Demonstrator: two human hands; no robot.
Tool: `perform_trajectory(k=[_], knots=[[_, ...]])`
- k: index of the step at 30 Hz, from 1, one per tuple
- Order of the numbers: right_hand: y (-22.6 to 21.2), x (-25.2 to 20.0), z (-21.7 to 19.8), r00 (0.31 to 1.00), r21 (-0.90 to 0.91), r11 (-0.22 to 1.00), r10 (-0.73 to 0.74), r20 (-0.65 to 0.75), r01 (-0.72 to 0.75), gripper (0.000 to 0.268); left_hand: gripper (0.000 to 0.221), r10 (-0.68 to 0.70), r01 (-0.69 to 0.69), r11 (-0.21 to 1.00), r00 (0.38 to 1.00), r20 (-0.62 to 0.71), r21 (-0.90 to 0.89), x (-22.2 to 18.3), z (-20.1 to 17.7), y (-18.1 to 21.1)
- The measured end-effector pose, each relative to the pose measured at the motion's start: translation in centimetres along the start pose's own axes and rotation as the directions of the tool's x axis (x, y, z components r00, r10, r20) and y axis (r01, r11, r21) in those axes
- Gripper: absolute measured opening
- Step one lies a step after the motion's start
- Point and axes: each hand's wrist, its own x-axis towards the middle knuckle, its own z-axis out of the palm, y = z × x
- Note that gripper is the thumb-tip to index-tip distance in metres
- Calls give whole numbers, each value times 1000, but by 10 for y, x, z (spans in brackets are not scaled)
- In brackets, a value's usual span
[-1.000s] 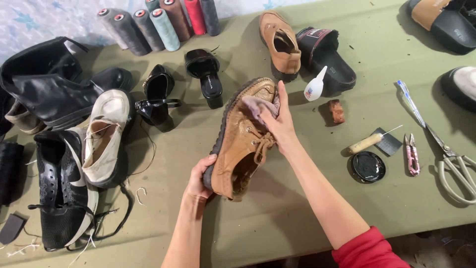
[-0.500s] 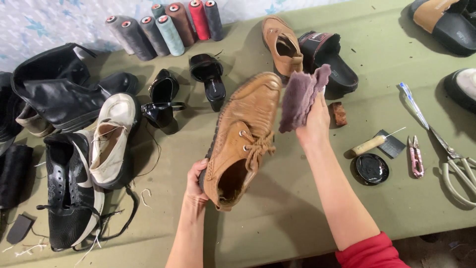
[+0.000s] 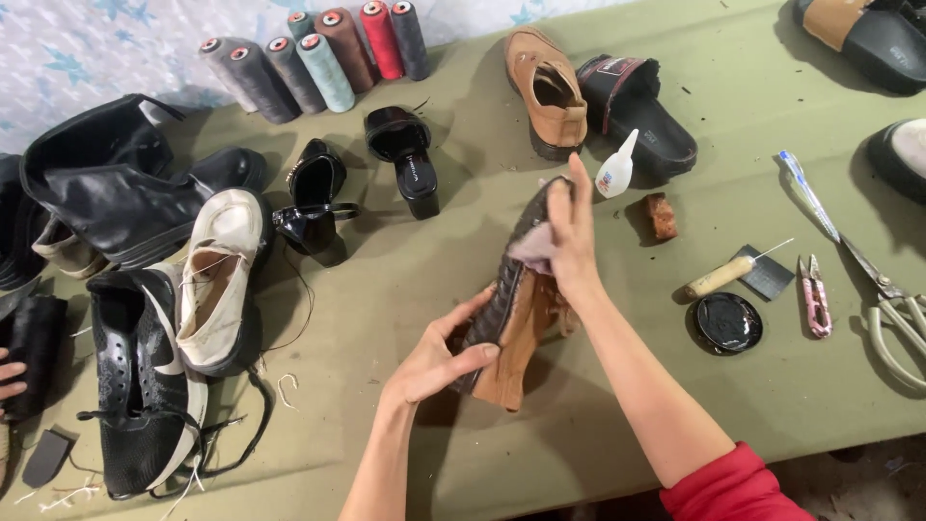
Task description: Cleaning a brown leather shoe with a cloth and applying glue to the sole for repair.
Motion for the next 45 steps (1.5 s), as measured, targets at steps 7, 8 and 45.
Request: perform_trajectory(k=[7, 8, 45], knots=[[40, 16, -24, 943, 239, 970, 40, -331, 43, 52, 86, -86, 79, 944, 996, -6, -320, -3, 6, -11], [29, 15, -24, 898, 230, 972, 150, -413, -56, 65, 85, -168, 122, 883, 984, -64, -454, -4, 9, -11], [-25, -19, 38, 951, 291, 957, 75, -301, 16, 67, 69, -202, 216, 234, 964, 170, -948, 20, 21, -43]])
